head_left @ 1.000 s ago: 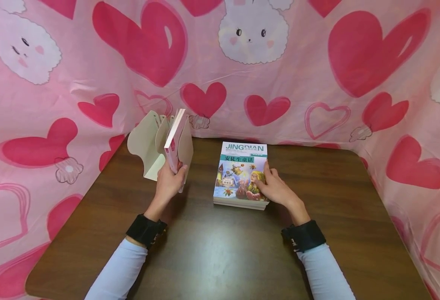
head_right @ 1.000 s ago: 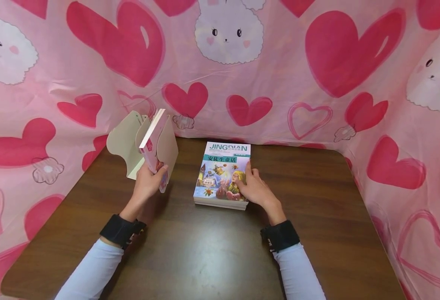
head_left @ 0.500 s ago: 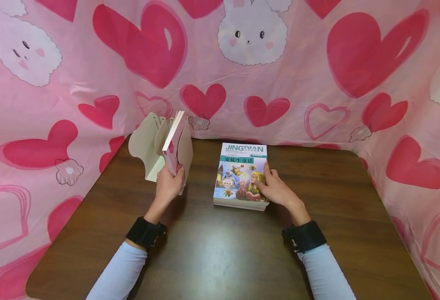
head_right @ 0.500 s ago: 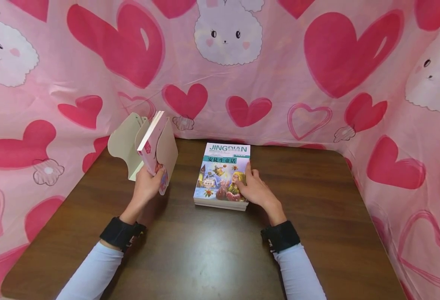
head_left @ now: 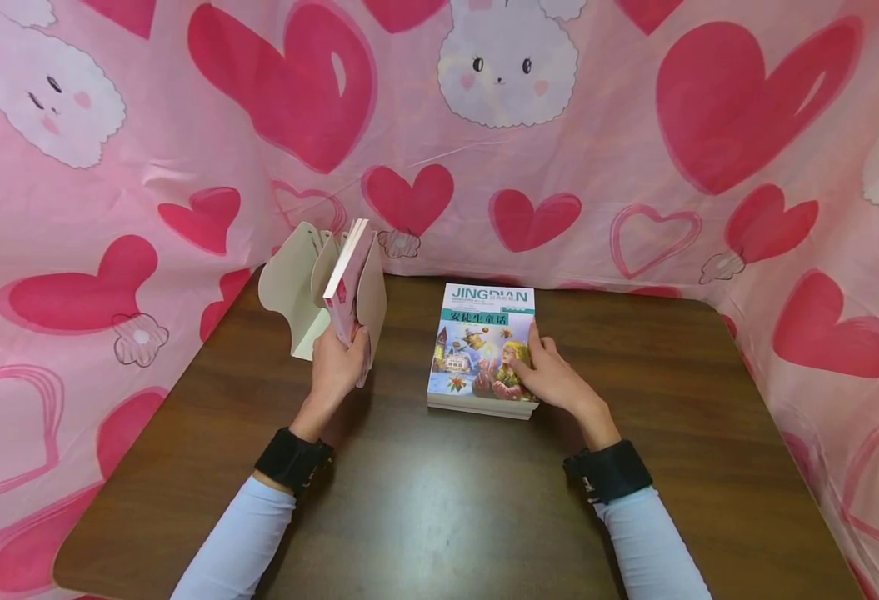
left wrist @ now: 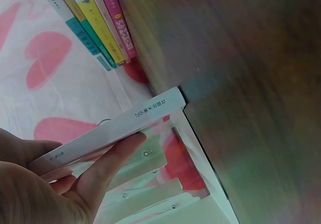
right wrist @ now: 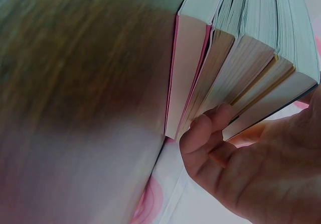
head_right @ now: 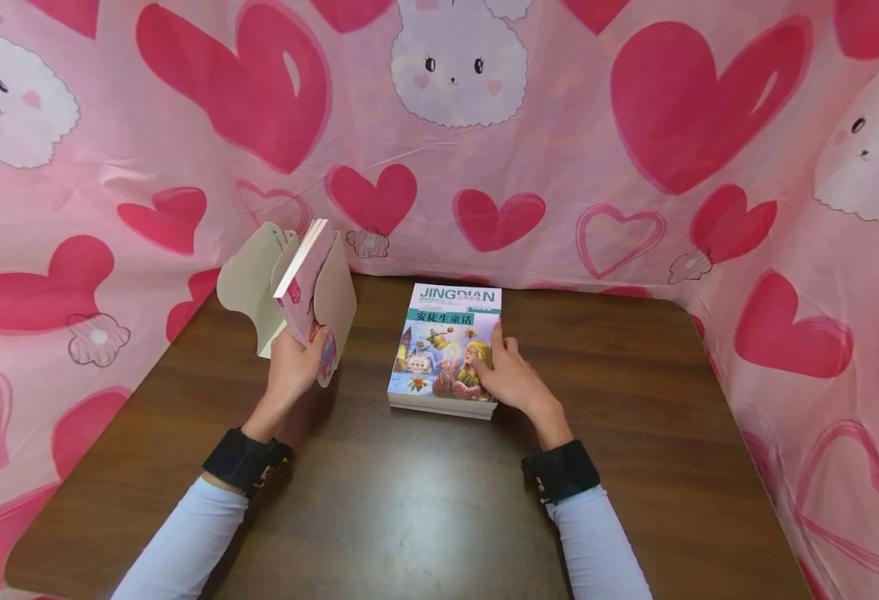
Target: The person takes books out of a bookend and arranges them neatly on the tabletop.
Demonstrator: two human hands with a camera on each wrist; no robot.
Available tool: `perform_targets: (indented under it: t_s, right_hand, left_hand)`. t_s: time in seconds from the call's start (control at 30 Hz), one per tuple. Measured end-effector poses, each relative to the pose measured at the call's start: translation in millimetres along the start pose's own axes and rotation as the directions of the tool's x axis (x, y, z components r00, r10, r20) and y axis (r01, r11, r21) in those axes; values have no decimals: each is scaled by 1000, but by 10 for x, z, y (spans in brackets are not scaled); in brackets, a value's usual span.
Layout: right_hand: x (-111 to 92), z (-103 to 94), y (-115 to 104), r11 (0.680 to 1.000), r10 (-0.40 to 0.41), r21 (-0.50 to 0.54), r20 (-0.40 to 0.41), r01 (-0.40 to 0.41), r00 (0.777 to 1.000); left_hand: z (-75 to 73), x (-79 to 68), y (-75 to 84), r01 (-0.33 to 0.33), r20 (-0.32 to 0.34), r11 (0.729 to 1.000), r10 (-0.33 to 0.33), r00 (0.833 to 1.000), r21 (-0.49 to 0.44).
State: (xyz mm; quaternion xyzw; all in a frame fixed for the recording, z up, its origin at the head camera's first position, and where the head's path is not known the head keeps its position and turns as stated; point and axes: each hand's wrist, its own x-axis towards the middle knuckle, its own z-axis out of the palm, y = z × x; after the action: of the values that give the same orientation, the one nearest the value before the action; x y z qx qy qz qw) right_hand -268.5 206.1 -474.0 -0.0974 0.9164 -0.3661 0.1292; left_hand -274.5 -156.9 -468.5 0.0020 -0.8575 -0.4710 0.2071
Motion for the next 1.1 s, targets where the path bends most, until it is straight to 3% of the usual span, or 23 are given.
perform_targets:
  t_s: [0.3,1.1]
  right_hand:
    - [-3,10,-11,1000,-12,-13,2,13,1000]
    - [-5,8,4,1000,-15,-10,-5,15,1000]
  left_hand:
    - [-11,-31,-25,36,-3,999,-36,999,-1]
    - [-169,-160,-29,35,13,998,-34,999,-55]
